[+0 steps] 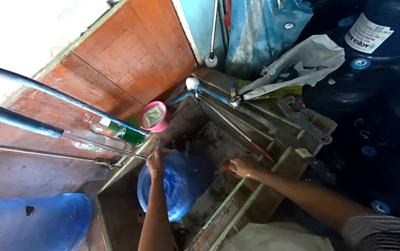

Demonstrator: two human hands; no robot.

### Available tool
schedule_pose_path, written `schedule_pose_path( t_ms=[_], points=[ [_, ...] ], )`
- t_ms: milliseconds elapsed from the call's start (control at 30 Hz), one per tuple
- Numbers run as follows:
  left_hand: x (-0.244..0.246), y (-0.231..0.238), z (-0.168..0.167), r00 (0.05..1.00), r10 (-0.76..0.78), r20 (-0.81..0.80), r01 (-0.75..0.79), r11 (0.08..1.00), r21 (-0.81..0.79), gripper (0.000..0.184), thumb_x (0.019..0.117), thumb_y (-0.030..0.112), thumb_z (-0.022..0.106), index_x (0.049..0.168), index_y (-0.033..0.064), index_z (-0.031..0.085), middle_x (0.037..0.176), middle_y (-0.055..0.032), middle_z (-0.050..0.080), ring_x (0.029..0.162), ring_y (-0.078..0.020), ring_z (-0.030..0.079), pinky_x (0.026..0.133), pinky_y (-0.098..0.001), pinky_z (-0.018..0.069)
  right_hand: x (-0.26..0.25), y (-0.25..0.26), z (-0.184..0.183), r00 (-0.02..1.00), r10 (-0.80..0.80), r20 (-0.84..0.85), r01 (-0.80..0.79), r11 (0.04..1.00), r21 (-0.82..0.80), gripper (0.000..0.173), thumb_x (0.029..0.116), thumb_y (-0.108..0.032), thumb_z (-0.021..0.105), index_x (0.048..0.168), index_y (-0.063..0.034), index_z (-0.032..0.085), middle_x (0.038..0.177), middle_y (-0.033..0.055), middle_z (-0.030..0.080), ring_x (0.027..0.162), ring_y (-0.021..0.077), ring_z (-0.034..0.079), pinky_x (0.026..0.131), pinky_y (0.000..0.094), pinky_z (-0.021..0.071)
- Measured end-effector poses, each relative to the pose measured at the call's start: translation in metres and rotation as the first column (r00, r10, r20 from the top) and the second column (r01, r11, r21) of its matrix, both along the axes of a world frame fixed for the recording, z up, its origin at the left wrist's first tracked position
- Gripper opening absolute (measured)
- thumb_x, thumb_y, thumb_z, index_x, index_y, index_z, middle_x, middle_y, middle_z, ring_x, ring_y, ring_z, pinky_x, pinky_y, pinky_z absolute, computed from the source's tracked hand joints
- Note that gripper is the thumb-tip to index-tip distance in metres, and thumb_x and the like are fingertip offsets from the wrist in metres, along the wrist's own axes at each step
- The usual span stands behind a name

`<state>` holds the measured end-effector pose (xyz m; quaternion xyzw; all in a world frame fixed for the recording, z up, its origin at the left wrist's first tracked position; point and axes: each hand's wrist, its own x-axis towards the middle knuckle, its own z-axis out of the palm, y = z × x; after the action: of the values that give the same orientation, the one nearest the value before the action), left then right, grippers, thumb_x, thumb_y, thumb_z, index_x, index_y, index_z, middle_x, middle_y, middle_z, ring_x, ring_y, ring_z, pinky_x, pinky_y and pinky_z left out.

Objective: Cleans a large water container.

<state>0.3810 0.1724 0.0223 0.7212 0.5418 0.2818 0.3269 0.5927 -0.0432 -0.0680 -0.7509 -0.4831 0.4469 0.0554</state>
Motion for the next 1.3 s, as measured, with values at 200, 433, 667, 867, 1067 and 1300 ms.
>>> schedule_pose_path(
  t_ms=[200, 433, 667, 867, 1067, 1300],
  points=[
    [-0.003, -0.093, -0.043, 0.878, -0.42, -0.229, 0.472, 0.837, 0.277, 0.046, 0.1017, 0.031, 0.049, 0.125, -0.0036, 0.069, 0.141, -0.0265, 0.057, 0.136, -0.045, 0.05, 0.117, -0.0601, 0.0316, 0.002, -0.004, 0.0, 0.999, -0.01, 0.039, 0.01, 1.0, 0.012, 0.045, 0.1091, -0.035, 0.043, 0.133, -0.0013, 0.061, 0.13, 0.0262, 0.064, 0.125, 0.0434, 0.059, 0.102, 0.0622, 0.0451],
    [-0.113, -0.036, -0.048, 0.726, 0.54, -0.426, -0.561, 0.823, 0.089, 0.074, 0.1076, 0.053, 0.039, 0.155, -0.0037, 0.034, 0.16, -0.0338, 0.029, 0.149, -0.0524, 0.025, 0.113, -0.0764, 0.0211, -0.001, -0.003, 0.005, 1.0, -0.027, 0.015, 0.027, 0.999, 0.028, 0.043, 0.11, -0.033, 0.04, 0.131, -0.0024, 0.062, 0.126, 0.0251, 0.066, 0.121, 0.0424, 0.062, 0.1, 0.0623, 0.0467],
    [-0.06, 0.006, -0.024, 0.948, 0.184, -0.258, -0.135, 0.971, 0.197, 0.041, 0.1042, 0.027, 0.057, 0.126, -0.0075, 0.065, 0.136, -0.0294, 0.06, 0.134, -0.0452, 0.05, 0.116, -0.0645, 0.0246, -0.001, -0.002, -0.001, 0.999, -0.022, 0.027, 0.021, 0.999, 0.047, 0.042, 0.1097, -0.032, 0.042, 0.129, 0.0002, 0.062, 0.125, 0.0263, 0.066, 0.121, 0.0434, 0.062, 0.1, 0.0616, 0.0462],
    [-0.011, -0.005, -0.019, 0.881, 0.211, -0.423, -0.184, 0.977, 0.105, 0.086, 0.0928, 0.046, 0.072, 0.156, -0.0008, 0.037, 0.164, -0.0342, 0.016, 0.151, -0.0548, 0.015, 0.115, -0.0741, 0.0163, 0.002, -0.002, -0.008, 0.999, -0.014, 0.039, 0.011, 0.997, 0.083, 0.042, 0.1098, -0.031, 0.041, 0.126, 0.0015, 0.062, 0.12, 0.0265, 0.067, 0.118, 0.0426, 0.063, 0.099, 0.0602, 0.0467],
    [-0.033, -0.086, -0.024, 0.826, -0.429, -0.366, 0.481, 0.874, 0.062, 0.082, 0.0735, 0.006, 0.084, 0.147, -0.0059, 0.049, 0.162, -0.0287, 0.031, 0.145, -0.0495, 0.037, 0.115, -0.0634, 0.0328, -0.006, 0.005, 0.008, 0.947, -0.299, -0.117, 0.32, 0.905, 0.28, 0.038, 0.108, -0.02, 0.048, 0.134, 0.0043, 0.06, 0.127, 0.0264, 0.066, 0.12, 0.0399, 0.064, 0.104, 0.0557, 0.0475],
    [-0.06, -0.156, -0.068, 0.854, -0.386, -0.348, 0.501, 0.788, 0.357, 0.045, 0.0879, 0.027, 0.073, 0.126, 0.0026, 0.071, 0.135, -0.018, 0.066, 0.125, -0.0366, 0.064, 0.109, -0.07, 0.0367, -0.105, 0.113, 0.066, 0.955, 0.246, 0.165, -0.25, 0.368, 0.896, 0.04, 0.0978, -0.023, 0.061, 0.132, -0.0034, 0.067, 0.141, 0.0195, 0.061, 0.137, 0.0345, 0.054, 0.116, 0.0479, 0.0422]
  ],
)
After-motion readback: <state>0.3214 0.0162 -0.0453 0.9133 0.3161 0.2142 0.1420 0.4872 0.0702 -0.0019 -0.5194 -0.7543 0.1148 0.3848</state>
